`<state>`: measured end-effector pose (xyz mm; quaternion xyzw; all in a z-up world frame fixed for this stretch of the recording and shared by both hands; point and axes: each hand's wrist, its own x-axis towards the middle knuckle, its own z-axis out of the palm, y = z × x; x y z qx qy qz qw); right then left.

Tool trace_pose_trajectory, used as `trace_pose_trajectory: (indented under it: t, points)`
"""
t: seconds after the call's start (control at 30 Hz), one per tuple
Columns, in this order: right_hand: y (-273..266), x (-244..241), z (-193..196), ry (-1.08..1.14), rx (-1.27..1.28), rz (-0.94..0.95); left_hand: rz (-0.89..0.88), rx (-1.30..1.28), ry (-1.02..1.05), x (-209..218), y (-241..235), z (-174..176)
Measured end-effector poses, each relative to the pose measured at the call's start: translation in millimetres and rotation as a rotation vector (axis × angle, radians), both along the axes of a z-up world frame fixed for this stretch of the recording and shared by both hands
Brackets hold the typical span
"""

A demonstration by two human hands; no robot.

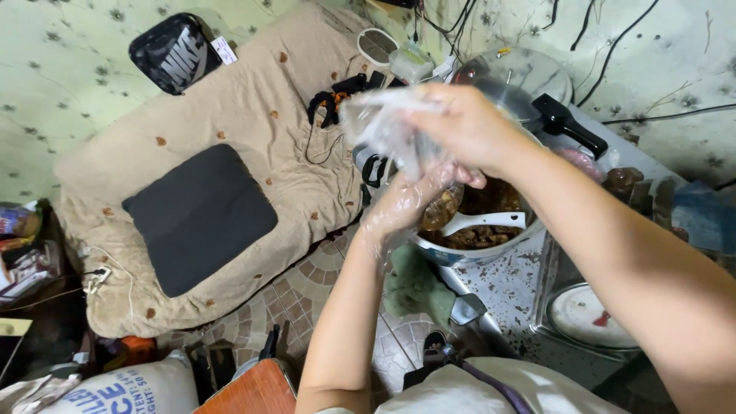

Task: The person portions cooked meat from a large pot into plastic bags using a scoop and a spoon, weighs the bags on a scale, and ties them closed.

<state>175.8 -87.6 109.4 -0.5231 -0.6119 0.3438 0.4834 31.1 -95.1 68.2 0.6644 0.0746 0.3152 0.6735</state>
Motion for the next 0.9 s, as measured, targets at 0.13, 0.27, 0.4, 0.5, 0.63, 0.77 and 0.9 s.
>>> trace_pose_trajectory:
  t: [0.13,0.27,0.4,0.5,0.63,0.77,0.9]
  points:
    - [-22,5,43,0.438,-0.255,-0.138,-0.026,-0.226,-0.058,-1,-9,-2]
    - [-28,19,53,0.691,-0.444,-0.215,0.022,-0.186,-0.016,-2,-14,-6]
    - [-37,44,43,0.796,-0.405,-0.191,0.116,-0.117,0.060,-9,-14,-7]
    - [-49,53,35,0.946,-0.136,0.033,0.194,-0.039,0.154,-18,-9,-12]
    - [-72,14,20,0.408,-0.309,0.060,0.305,0.156,0.218,-4,-12,-31]
    - [-71,-12,6,0.263,-0.374,-0.024,0.376,0.237,0.421,-4,-28,-17]
    - [-45,26,-44,0.413,-0.259,0.082,0.340,0.027,0.202,-12,-29,-18]
